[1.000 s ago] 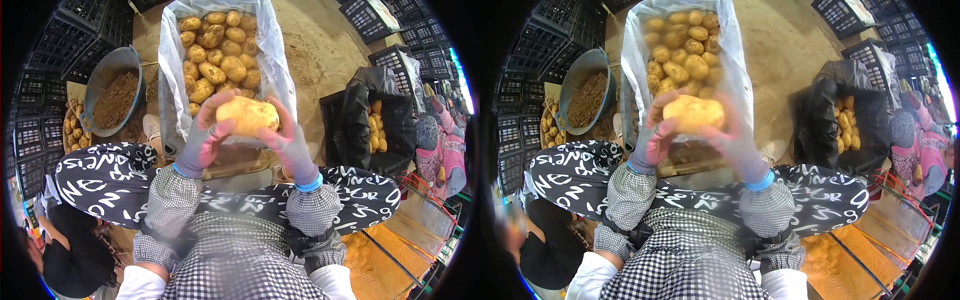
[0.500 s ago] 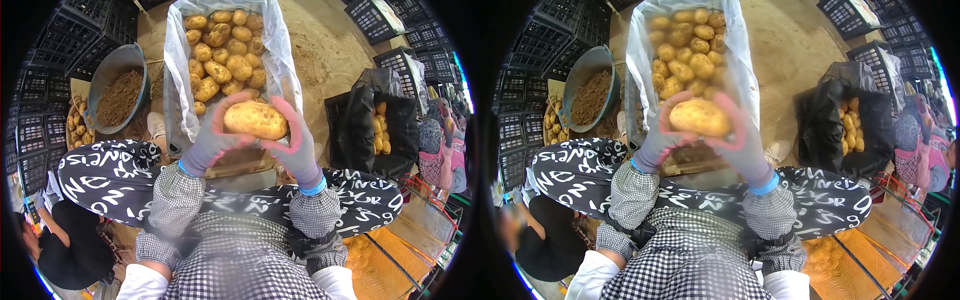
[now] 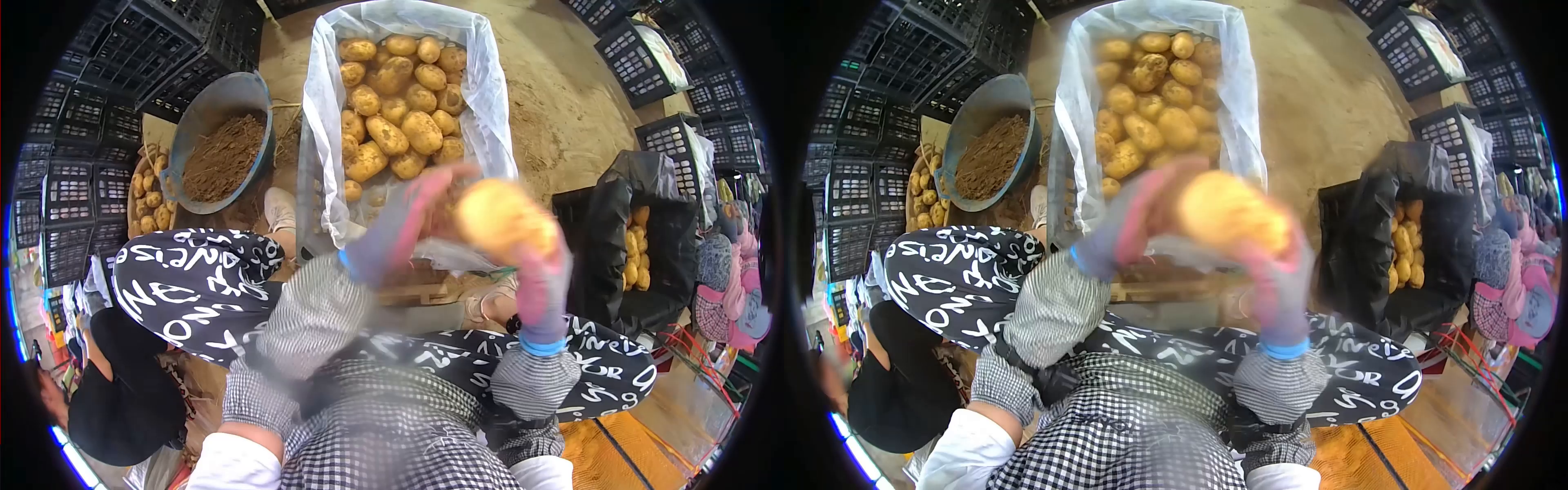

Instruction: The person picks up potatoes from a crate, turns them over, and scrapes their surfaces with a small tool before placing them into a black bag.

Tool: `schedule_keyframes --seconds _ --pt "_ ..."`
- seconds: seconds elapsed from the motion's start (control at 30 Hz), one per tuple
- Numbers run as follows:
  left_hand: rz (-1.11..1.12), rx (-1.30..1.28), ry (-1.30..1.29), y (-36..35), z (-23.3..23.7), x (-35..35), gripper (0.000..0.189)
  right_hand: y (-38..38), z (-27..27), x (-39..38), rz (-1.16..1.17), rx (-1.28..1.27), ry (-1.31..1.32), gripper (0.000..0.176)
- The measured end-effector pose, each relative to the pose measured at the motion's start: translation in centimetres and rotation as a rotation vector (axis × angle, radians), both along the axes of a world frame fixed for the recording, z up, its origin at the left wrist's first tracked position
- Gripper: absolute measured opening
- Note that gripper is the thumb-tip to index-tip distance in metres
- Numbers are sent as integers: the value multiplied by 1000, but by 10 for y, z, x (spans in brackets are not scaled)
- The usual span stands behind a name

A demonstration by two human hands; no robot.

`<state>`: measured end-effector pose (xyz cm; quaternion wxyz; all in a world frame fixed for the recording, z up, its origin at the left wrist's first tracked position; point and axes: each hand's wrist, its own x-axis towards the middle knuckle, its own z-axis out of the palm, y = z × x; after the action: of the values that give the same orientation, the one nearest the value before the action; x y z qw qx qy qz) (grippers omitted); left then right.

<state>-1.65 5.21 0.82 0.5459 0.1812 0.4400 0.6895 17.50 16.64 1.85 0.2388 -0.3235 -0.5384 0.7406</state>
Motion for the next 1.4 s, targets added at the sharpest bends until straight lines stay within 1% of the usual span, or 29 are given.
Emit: schedule_keyframes --seconds 0.03,0.07,0.1,0.17,0.23,0.27,0.33,0.37,0.4,0.43,0.47,0.5,0.57,0.6,0.63,0.67,0.7,0.77,0.8,0.9,0.97,1.0,1.07,1.1,1.13,1.2,1.3,1.4 --pt "7 -13 -148 13 -3 -13 51 14 -5 10 -110 -3 106 56" --pt "143 -98 -161 27 -23 -35 49 29 4 16 -282 5 121 51" --pt "274 -177 -167 40 -53 -61 48 48 13 22 -457 18 142 47" --pt "469 -487 124 54 -107 -106 46 102 -3 54 -717 229 139 43" --pt "255 -773 908 72 -143 -108 48 148 -13 82 -949 188 -82 47" --pt "131 -896 1297 80 -152 -106 50 167 -24 95 -1103 131 -133 51" --pt "-175 -930 1489 102 -142 -84 52 191 -58 124 -1258 190 -270 51" --pt "-331 -943 1577 113 -139 -75 53 202 -80 143 -1296 212 -293 51" --pt "-441 -1043 1678 127 -167 -77 54 212 -102 161 -1335 233 -317 50" --pt "-423 -1021 1740 135 -186 -82 54 220 -129 184 -1340 245 -296 51" --pt "-412 -999 1798 135 -201 -87 54 225 -140 200 -1346 254 -282 51" --pt "-400 -976 1858 132 -210 -90 54 221 -128 195 -1336 271 -308 49" --pt "-476 -855 1827 122 -188 -96 60 192 -82 153 -1323 291 -347 47" --pt "-526 -784 1800 117 -175 -103 62 187 -71 140 -1270 380 -348 45" --pt "-570 -713 1776 115 -164 -110 65 179 -56 120 -1198 442 -278 44" --pt "-468 -732 1706 111 -153 -109 71 164 -39 101 -1129 501 -214 44" --pt "-378 -692 1539 104 -158 -113 72 147 -27 87 -1061 558 -155 44" --pt "-193 -604 1202 89 -172 -124 74 119 -13 67 -915 539 -144 47" --pt "-80 -598 1005 81 -160 -114 74 108 -7 56 -839 533 -130 49" --pt "-45 -448 316 63 -110 -82 72 63 8 19 -571 444 -96 47" --pt "-133 -302 394 44 -66 -68 79 38 -7 1 -448 526 -226 37" --pt "-176 -227 432 35 -41 -60 82 26 -4 -8 -358 414 -225 45" --pt "-195 -112 319 16 23 -36 80 15 -15 -14 -152 61 -12 56" --pt "-202 -56 260 6 40 -26 79 9 -15 -17 -55 -72 57 62" --pt "-202 -14 304 -4 44 -18 79 4 -13 -20 38 -209 109 68" --pt "-205 71 384 -20 45 -6 80 -3 3 -25 200 -396 137 81" --pt "-128 -55 482 -36 30 5 81 -20 14 -26 209 -229 171 84" --pt "-95 -9 146 -42 23 17 80 -26 9 -20 221 -212 160 88"
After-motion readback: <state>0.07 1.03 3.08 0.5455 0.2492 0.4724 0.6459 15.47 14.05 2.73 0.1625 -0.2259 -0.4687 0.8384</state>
